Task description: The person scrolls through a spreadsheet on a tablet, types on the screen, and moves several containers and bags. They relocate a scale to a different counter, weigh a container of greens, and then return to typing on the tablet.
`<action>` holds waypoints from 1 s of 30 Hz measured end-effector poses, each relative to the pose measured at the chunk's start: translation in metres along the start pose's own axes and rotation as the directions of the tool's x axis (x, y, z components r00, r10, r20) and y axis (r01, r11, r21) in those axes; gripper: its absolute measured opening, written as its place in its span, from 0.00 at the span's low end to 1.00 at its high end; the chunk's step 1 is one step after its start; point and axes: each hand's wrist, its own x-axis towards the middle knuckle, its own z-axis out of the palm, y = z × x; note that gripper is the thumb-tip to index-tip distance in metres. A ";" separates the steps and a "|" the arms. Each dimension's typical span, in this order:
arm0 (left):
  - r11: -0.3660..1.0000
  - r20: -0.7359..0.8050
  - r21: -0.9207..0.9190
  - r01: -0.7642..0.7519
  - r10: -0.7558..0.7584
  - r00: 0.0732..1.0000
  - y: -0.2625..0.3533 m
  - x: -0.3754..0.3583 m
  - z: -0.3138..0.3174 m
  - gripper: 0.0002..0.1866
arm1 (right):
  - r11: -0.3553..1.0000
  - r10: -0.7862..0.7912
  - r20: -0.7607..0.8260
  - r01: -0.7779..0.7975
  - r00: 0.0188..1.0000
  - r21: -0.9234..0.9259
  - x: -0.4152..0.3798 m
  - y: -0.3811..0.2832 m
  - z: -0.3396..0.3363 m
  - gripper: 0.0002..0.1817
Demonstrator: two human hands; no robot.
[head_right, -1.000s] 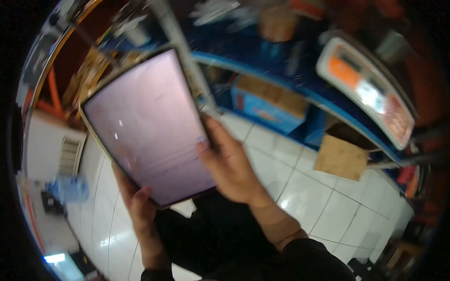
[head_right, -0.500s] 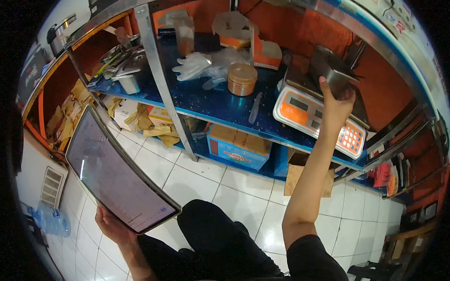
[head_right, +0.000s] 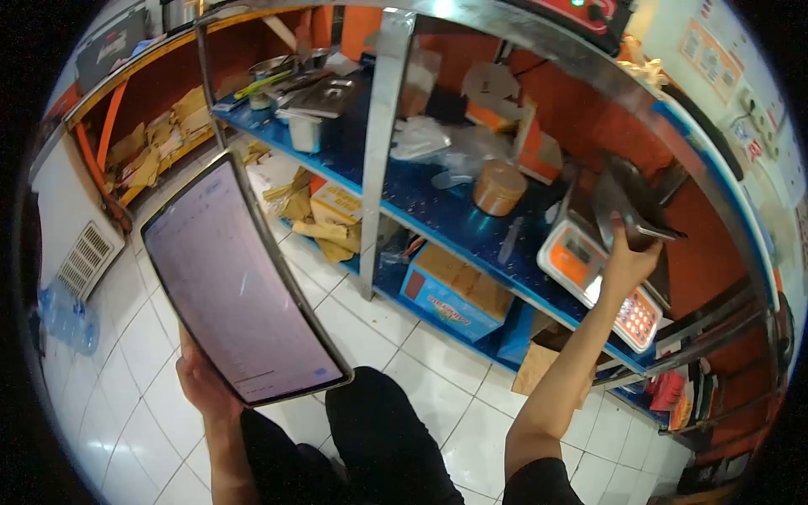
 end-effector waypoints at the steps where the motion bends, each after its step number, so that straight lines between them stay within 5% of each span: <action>1: 0.999 -0.014 -0.012 0.034 -0.034 0.999 -0.001 0.000 -0.004 0.43 | 0.995 -0.029 0.048 0.024 0.998 0.094 -0.011 -0.022 0.005 0.28; 6: 0.998 -0.010 -0.002 0.070 -0.070 0.998 -0.003 0.001 -0.003 0.43 | 0.958 0.221 0.244 -0.257 0.944 0.126 -0.050 -0.075 0.062 0.26; 9: 0.998 0.002 -0.017 0.063 -0.063 0.998 -0.002 0.002 -0.003 0.41 | 0.873 0.192 0.348 -0.322 0.918 0.366 -0.071 -0.066 0.126 0.30; 11: 0.997 -0.026 -0.051 0.066 -0.067 0.997 -0.002 0.003 -0.003 0.40 | 0.815 0.380 0.473 -0.530 0.795 0.236 -0.082 -0.086 0.158 0.32; 12: 0.998 -0.037 -0.044 0.052 -0.054 0.998 -0.002 0.003 -0.005 0.40 | 0.911 0.209 0.369 -0.318 0.905 0.262 -0.088 -0.049 0.191 0.31; 15: 0.994 -0.026 -0.071 0.086 -0.088 0.996 -0.002 0.005 -0.009 0.39 | 0.820 0.247 0.510 -0.458 0.824 0.344 -0.104 -0.053 0.242 0.30; 17: 0.995 -0.026 -0.061 0.076 -0.078 0.997 -0.004 0.008 -0.012 0.39 | 0.842 0.312 0.602 -0.508 0.735 0.184 -0.112 -0.043 0.273 0.31; 20: 0.994 -0.055 -0.062 0.088 -0.092 0.994 -0.007 0.014 -0.019 0.40 | 0.793 0.274 0.578 -0.521 0.768 0.317 -0.133 -0.005 0.320 0.30; 25: 0.982 -0.053 -0.075 0.174 -0.178 0.983 -0.010 0.024 -0.032 0.42 | 0.771 0.346 0.697 -0.613 0.628 0.169 -0.140 -0.041 0.316 0.32; 30: 0.988 -0.019 -0.071 0.138 -0.140 0.990 -0.016 0.047 -0.059 0.41 | 0.774 0.385 0.639 -0.610 0.666 0.169 -0.148 -0.042 0.319 0.27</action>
